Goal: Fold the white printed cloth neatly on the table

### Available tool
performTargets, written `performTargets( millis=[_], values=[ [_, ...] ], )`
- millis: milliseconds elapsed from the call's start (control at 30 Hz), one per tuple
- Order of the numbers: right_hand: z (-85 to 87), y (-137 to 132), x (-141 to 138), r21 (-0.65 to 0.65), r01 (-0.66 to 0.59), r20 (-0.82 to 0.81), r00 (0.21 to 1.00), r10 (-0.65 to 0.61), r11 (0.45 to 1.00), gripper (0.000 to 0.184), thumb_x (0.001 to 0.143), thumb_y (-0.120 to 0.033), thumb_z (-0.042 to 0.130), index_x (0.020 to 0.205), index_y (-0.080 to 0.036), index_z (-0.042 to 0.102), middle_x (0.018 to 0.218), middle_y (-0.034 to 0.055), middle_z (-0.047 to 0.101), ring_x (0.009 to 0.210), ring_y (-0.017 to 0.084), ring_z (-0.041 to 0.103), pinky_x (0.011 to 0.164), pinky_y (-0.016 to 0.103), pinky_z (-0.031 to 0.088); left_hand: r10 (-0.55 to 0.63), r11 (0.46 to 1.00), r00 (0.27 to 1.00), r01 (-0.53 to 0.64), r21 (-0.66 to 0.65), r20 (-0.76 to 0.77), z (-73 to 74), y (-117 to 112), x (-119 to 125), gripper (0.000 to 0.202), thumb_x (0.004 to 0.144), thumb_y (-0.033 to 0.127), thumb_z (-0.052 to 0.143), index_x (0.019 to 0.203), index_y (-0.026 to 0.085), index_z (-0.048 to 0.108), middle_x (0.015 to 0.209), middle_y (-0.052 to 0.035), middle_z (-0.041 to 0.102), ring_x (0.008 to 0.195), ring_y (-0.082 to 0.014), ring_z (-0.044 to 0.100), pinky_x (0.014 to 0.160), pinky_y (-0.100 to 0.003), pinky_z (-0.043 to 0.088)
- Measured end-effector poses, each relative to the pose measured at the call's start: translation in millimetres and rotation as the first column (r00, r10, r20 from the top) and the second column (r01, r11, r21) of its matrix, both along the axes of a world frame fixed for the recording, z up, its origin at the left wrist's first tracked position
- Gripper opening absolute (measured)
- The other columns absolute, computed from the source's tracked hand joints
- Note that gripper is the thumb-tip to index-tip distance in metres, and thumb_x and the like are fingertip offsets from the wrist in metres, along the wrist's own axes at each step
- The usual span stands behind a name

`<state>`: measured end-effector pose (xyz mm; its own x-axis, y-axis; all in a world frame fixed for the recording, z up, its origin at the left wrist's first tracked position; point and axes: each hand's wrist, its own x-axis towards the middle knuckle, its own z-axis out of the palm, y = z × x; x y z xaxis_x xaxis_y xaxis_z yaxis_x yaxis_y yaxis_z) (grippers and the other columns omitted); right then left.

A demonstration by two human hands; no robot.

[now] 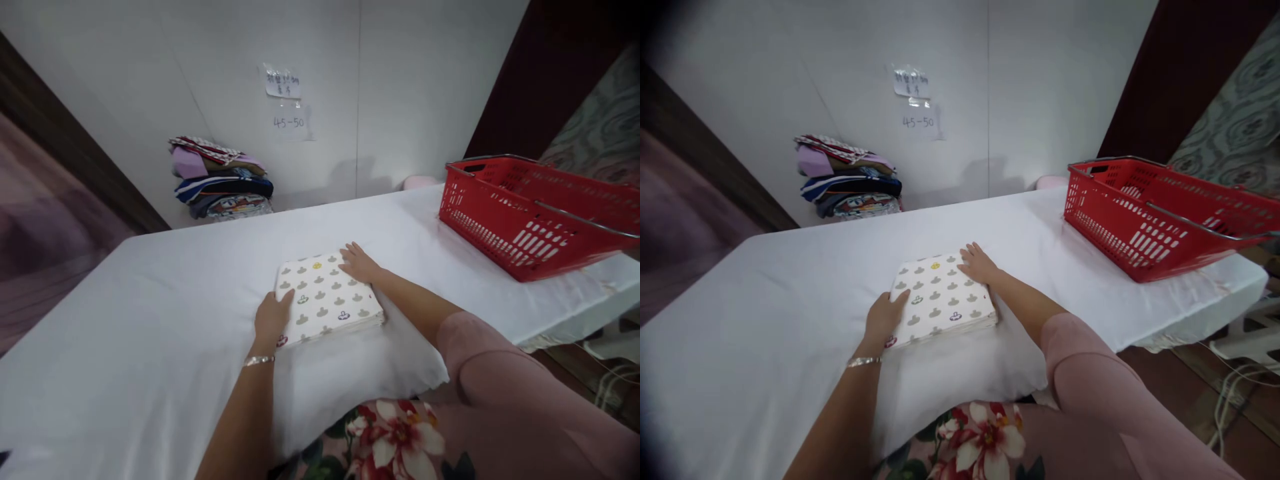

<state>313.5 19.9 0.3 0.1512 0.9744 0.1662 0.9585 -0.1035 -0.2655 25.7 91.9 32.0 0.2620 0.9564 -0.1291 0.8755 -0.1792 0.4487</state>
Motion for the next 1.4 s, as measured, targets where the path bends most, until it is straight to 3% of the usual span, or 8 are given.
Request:
performTargets(
  millis=[100, 200, 333, 400, 633, 1133, 1267, 1400],
  values=[
    [6.2, 9.1, -10.8, -0.061, -0.04, 0.038, 0.998, 0.042, 0.997, 0.061, 0.091, -0.053, 0.035, 0.142, -0.018, 0.037, 0.151, 0.0103, 0.031, 0.142, 0.029, 0.015, 0.112, 0.049, 0.021, 0.041, 0.999, 0.999, -0.041, -0.023, -0.021, 0.2, -15.4, -14.8, 0.062, 0.084, 0.063, 0.036, 0.115, 0.012, 0.054, 0.11, -0.0172, 0.065, 0.102, -0.0329, 0.061, 0.083, -0.041, 0.048],
    [19.6, 11.7, -24.6, -0.104, 0.034, 0.1, 0.995, -0.024, 0.994, 0.061, 0.091, -0.053, 0.036, 0.143, -0.019, 0.036, 0.153, 0.012, 0.027, 0.142, 0.032, 0.013, 0.111, 0.054, 0.017, 0.019, 0.997, 1.0, -0.018, 0.069, -0.024, 6.3, -17.7, -11.6, 0.064, 0.085, 0.058, 0.04, 0.128, 0.012, 0.046, 0.122, -0.018, 0.06, 0.111, -0.0331, 0.057, 0.088, -0.043, 0.047],
    [33.7, 14.0, -52.2, -0.036, -0.002, 0.179, 0.984, 0.009, 0.999, 0.065, 0.093, -0.053, 0.031, 0.144, -0.014, 0.032, 0.155, 0.0134, 0.019, 0.143, 0.03, 0.008, 0.112, 0.053, 0.01, -0.205, 0.906, 0.978, 0.204, 0.372, -0.036, 11.6, -7.7, 12.5, 0.057, 0.089, 0.045, 0.042, 0.136, 0.013, 0.04, 0.142, -0.0164, 0.043, 0.132, -0.0282, 0.038, 0.105, -0.041, 0.036],
    [33.1, 15.2, -63.2, -0.041, -0.064, 0.166, 0.984, 0.07, 0.997, 0.067, 0.093, -0.054, 0.029, 0.145, -0.012, 0.031, 0.155, 0.0134, 0.019, 0.143, 0.029, 0.009, 0.113, 0.05, 0.011, -0.283, 0.856, 0.953, 0.3, 0.421, -0.104, 8.2, -1.8, 24.5, 0.056, 0.091, 0.046, 0.039, 0.138, 0.015, 0.039, 0.15, -0.0147, 0.032, 0.139, -0.0283, 0.027, 0.11, -0.045, 0.028],
    [13.4, 15.7, -61.5, -0.143, -0.106, 0.088, 0.989, 0.12, 0.984, 0.068, 0.093, -0.057, 0.023, 0.145, -0.013, 0.03, 0.154, 0.0125, 0.024, 0.142, 0.028, 0.016, 0.112, 0.047, 0.014, -0.305, 0.892, 0.938, 0.342, 0.296, -0.163, -17.2, 6.3, 32.4, 0.062, 0.092, 0.053, 0.03, 0.142, 0.016, 0.034, 0.154, -0.0109, 0.024, 0.143, -0.0274, 0.017, 0.111, -0.051, 0.025],
    [15.6, 14.0, -65.2, -0.21, 0.012, 0.134, 0.991, 0.016, 0.978, 0.066, 0.093, -0.055, 0.021, 0.143, -0.015, 0.033, 0.154, 0.0128, 0.025, 0.142, 0.028, 0.017, 0.112, 0.049, 0.016, -0.277, 0.902, 0.951, 0.306, 0.304, -0.135, -21.3, -3.2, 32.9, 0.063, 0.091, 0.054, 0.029, 0.144, 0.02, 0.033, 0.155, -0.0071, 0.023, 0.143, -0.0256, 0.015, 0.112, -0.05, 0.022],
    [20.9, -8.2, -82.3, -0.145, 0.032, 0.16, 0.987, -0.008, 0.989, 0.067, 0.092, -0.057, 0.024, 0.144, -0.015, 0.032, 0.154, 0.0136, 0.024, 0.142, 0.029, 0.016, 0.111, 0.05, 0.018, -0.282, 0.906, 0.954, 0.3, 0.298, -0.101, -21.0, -4.1, 33.4, 0.063, 0.091, 0.053, 0.03, 0.143, 0.019, 0.033, 0.155, -0.0077, 0.023, 0.143, -0.026, 0.014, 0.112, -0.052, 0.021],
    [4.9, -40.9, -93.6, -0.069, -0.034, 0.215, 0.975, 0.048, 0.997, 0.063, 0.093, -0.055, 0.023, 0.143, -0.02, 0.034, 0.152, 0.0113, 0.03, 0.141, 0.03, 0.02, 0.11, 0.052, 0.019, -0.293, 0.909, 0.954, 0.297, 0.291, -0.057, -20.9, -5.2, 33.3, 0.063, 0.09, 0.054, 0.031, 0.143, 0.019, 0.033, 0.155, -0.0082, 0.023, 0.143, -0.0262, 0.013, 0.112, -0.052, 0.018]
  ],
)
